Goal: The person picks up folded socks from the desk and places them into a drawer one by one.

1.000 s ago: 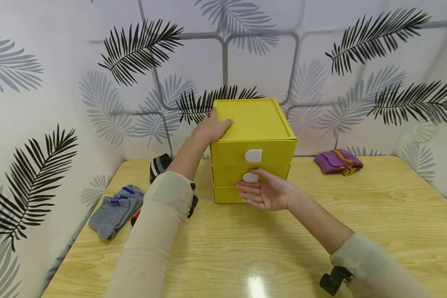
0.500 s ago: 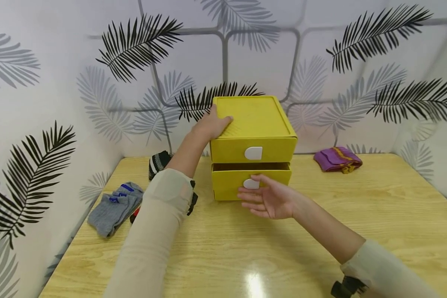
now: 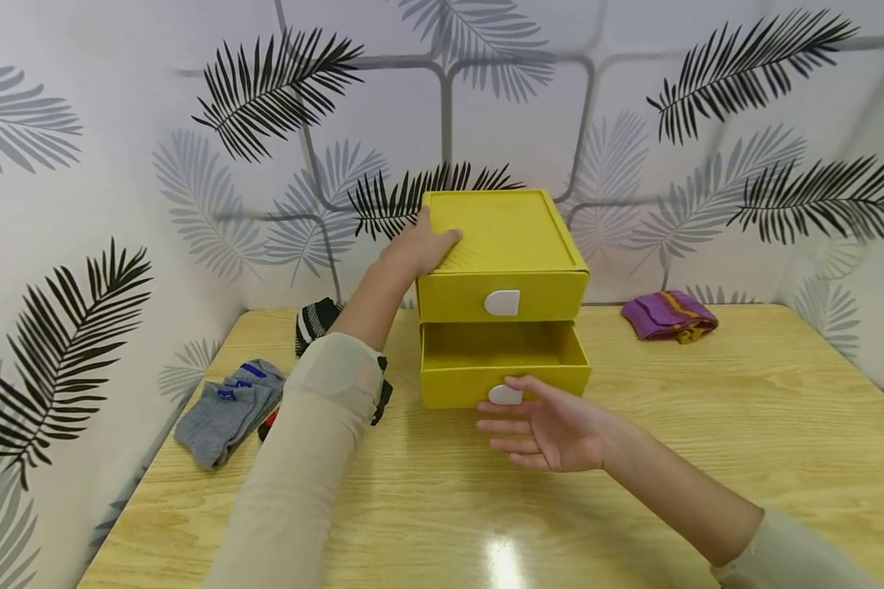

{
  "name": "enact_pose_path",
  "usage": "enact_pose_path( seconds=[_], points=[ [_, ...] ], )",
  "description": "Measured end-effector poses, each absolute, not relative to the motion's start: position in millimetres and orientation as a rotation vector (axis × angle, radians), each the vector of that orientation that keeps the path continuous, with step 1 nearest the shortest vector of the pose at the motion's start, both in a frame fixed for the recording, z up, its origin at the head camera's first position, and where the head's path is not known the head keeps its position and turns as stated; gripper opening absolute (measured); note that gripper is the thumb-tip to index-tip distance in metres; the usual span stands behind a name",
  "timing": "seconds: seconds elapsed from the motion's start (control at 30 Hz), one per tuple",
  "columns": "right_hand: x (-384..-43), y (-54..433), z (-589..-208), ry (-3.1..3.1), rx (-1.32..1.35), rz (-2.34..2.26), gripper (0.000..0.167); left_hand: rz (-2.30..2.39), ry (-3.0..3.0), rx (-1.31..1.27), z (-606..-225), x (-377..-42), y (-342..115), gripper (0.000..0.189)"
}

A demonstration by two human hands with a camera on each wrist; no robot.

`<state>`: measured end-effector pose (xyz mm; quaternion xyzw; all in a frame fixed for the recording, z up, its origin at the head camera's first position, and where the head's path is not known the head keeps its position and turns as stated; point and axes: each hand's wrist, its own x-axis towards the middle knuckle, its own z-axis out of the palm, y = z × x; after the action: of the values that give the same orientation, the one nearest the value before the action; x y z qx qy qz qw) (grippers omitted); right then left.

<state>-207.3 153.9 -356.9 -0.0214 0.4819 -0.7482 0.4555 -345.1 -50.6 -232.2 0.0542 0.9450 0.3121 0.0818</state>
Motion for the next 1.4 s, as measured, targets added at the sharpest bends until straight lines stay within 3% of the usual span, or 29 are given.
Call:
enact_pose_path(
  seconds=[0.17,0.7,1.4],
  points=[
    [-193.0,158.1,-358.0,1.153,-0.095,-1.819,0.051,0.951,2.825,0.166,-232.3,-343.5,-49.7,0.077],
    [-167.7,160.8,-360.0,1.134,-0.134,-1.795,0.056,0.958,2.835,0.173,-234.1,-344.8,-50.0,0.077],
    [-135.4,156.5,-366.2,1.112,-0.165,-1.748,0.049,0.956,2.832,0.151,-234.3,-346.8,-49.5,0.077]
  ],
)
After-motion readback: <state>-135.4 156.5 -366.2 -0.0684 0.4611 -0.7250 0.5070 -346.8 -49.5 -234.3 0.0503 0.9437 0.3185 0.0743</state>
